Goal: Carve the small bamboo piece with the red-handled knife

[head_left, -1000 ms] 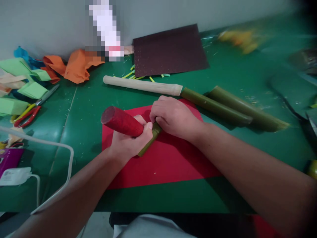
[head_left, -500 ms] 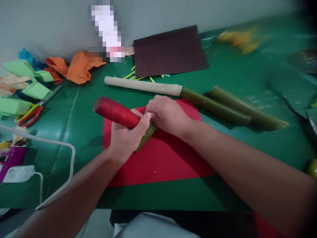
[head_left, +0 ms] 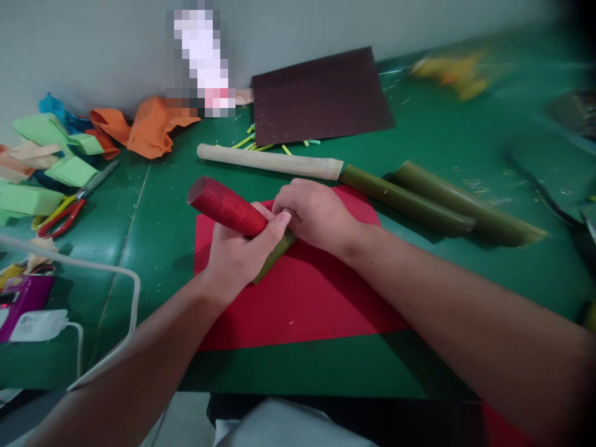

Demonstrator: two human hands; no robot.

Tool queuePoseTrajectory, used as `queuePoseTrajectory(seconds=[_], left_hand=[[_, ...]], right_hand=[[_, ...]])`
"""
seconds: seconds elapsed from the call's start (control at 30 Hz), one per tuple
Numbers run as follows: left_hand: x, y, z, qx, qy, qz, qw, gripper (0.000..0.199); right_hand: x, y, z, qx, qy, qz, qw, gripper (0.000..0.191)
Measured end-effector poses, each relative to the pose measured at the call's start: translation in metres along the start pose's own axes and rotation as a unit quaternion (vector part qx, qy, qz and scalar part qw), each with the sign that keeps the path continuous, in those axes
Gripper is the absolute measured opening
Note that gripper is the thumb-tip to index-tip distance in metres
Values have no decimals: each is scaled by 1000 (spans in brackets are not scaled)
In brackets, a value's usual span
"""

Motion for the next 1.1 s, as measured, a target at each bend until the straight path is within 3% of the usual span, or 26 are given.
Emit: queuePoseTrajectory(seconds=[0.23,0.4,0.57,0.77,1.1], left_hand=[[1,-4,1,44,-12,49,998,25],[4,-7,-1,23,45,64,997,27],[4,-9,-2,12,70,66,995,28],[1,-6,-2,45,65,49,996,24],[0,-8,-5,38,58,44,997,21]], right_hand=[[5,-7,0,-1,-22,-13,1000,26],[8,-14,2,0,-31,-27,999,24],[9,-22,2,-29,-53,19,998,28],[11,-28,8,-22,-15,76,997,27],[11,-29,8,4,-1,92,996,21]])
Point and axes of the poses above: each hand's wrist, its own x-axis away from the middle knuckle, its own y-axis out of the palm, z = x × y, the point moved 3 cm from there along -x, towards the middle knuckle, and after that the axes turned 6 degrees about z, right-handed, at the moved point
